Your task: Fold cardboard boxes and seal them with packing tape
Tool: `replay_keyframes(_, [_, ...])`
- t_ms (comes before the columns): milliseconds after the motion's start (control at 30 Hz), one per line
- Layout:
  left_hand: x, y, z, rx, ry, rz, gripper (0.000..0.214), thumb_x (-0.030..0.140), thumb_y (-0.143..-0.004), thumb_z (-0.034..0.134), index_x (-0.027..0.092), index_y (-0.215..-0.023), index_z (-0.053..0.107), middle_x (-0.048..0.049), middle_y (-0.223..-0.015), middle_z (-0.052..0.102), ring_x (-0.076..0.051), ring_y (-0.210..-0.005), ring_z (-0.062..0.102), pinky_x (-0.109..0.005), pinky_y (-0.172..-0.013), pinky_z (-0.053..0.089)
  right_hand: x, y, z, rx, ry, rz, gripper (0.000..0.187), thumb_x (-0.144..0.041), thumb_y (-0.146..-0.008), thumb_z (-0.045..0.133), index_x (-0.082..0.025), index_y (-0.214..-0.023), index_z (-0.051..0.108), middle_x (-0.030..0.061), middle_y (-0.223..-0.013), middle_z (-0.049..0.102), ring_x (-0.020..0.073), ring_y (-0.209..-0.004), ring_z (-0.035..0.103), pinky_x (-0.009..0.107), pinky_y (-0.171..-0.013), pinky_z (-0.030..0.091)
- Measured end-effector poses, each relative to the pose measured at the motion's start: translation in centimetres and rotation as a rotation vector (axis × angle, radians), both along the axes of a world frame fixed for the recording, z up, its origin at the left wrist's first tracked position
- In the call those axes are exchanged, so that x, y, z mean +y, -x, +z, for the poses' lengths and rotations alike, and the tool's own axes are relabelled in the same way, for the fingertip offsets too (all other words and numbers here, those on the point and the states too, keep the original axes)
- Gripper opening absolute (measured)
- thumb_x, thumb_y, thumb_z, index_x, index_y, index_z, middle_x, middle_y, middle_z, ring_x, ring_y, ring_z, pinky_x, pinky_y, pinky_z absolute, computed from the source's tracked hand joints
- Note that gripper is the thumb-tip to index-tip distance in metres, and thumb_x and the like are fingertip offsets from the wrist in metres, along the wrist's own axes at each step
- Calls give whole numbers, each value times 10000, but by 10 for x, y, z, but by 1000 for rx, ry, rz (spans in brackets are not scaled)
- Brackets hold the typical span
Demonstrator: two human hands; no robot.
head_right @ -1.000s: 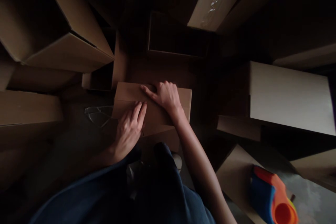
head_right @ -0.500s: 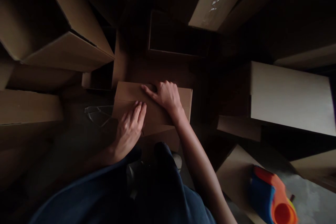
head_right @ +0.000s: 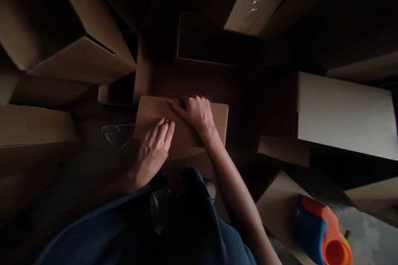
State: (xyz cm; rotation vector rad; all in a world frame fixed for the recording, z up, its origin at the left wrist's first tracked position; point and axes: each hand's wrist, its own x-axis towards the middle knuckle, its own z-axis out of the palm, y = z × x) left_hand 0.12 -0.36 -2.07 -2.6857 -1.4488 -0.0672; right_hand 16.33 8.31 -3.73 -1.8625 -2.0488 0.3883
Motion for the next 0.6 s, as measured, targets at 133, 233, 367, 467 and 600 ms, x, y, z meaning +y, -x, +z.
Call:
replay_keyframes(133, [1, 0, -2, -40, 44, 12, 500, 21, -949, 349, 84, -1414, 523, -180, -1337, 623, -278, -1316, 538, -394, -1044, 509, 2, -1, -1, -32, 31, -12, 574, -641, -958, 398, -201, -935, 767, 78, -778, 733, 191, -673, 637, 295, -612, 347])
replay_keyframes(233, [2, 0, -1, -34, 54, 17, 492, 28, -947, 370, 87, -1408, 531, -179, -1335, 624, -273, -1314, 542, -382, -1043, 511, 4, 1, 1, -63, 68, -27, 630, -683, -943, 387, -180, -835, 751, 94, -754, 721, 197, -661, 619, 299, -611, 329])
replay_keyframes(367, [3, 0, 3, -5, 79, 25, 492, 27, -932, 409, 100, -1400, 544, -171, -1333, 625, -277, -1307, 547, -381, -1034, 519, 2, 8, 6, -120, 71, -8, 559, -606, -989, 365, -182, -892, 716, 93, -840, 725, 208, -770, 636, 311, -698, 343])
replay_keyframes(467, [4, 0, 5, 11, 68, 14, 476, 21, -928, 411, 75, -1377, 561, -176, -1315, 635, -274, -1290, 562, -367, -1016, 529, -2, 13, 6, -139, 11, -19, 505, -537, -1022, 330, -189, -933, 685, 84, -954, 718, 233, -918, 628, 336, -785, 342])
replay_keyframes(600, [4, 0, 4, 15, 28, -6, 457, 23, -934, 398, 59, -1351, 582, -176, -1307, 644, -269, -1276, 575, -360, -1000, 539, -6, 16, 1, -120, -42, -54, 506, -534, -1021, 327, -192, -874, 670, 76, -948, 706, 239, -932, 602, 353, -814, 332])
